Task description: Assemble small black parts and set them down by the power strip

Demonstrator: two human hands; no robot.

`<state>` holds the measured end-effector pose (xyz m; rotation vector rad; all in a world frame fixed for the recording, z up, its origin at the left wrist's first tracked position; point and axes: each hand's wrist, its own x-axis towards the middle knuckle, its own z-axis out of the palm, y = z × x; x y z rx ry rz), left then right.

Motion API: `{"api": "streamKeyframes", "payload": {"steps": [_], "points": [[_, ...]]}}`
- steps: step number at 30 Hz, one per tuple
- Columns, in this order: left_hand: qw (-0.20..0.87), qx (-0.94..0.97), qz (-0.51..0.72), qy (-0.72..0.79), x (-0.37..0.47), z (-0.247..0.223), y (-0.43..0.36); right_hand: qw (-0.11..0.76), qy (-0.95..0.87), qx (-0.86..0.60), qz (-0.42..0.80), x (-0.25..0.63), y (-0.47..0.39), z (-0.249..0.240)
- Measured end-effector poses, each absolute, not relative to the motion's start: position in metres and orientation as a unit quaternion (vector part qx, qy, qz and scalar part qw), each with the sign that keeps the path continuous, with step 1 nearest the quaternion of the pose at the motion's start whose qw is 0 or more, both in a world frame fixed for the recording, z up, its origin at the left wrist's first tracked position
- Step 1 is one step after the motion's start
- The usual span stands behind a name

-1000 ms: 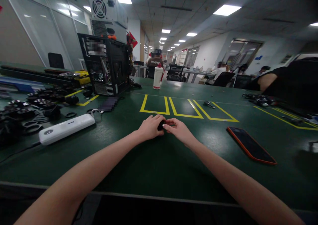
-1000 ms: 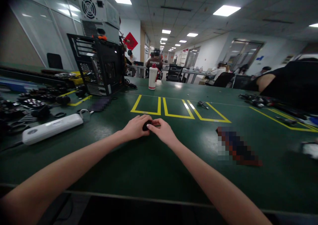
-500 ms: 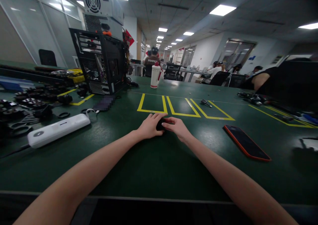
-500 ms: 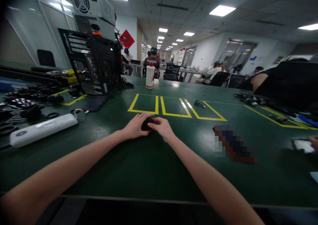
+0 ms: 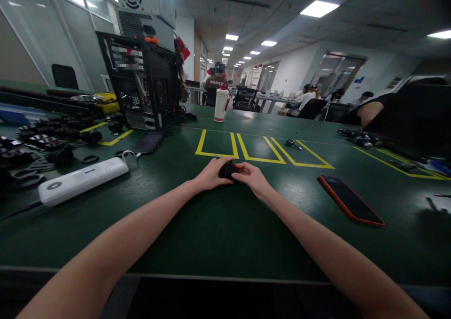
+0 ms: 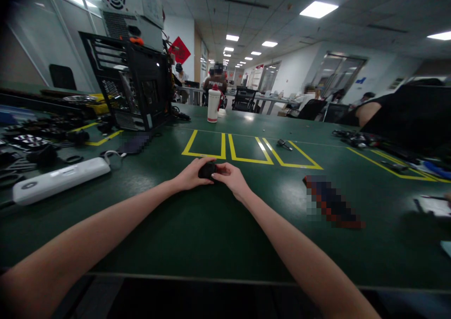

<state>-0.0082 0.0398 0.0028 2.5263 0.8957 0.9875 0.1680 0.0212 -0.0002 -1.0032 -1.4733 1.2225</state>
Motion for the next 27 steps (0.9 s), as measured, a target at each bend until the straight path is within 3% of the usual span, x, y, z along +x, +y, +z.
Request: {"api": "streamKeyframes", "payload": {"steps": [5, 19, 27], "points": [[0.143, 0.875, 0.344, 0.309, -0.007, 0.000, 0.042, 0.474, -0.550, -0.425, 0.541, 0.168, 0.023, -0.002], [0.049, 0.888, 0.299, 0.345, -0.007, -0.004, 0.044, 0.499, -0.621, -0.355, 0.489, 0.170, 0.025, -0.009], [0.081, 0.900, 0.293, 0.313, -0.006, -0.010, 0.049, 0.494, -0.588, -0.370, 0.523, 0.168, 0.019, -0.004]]}}
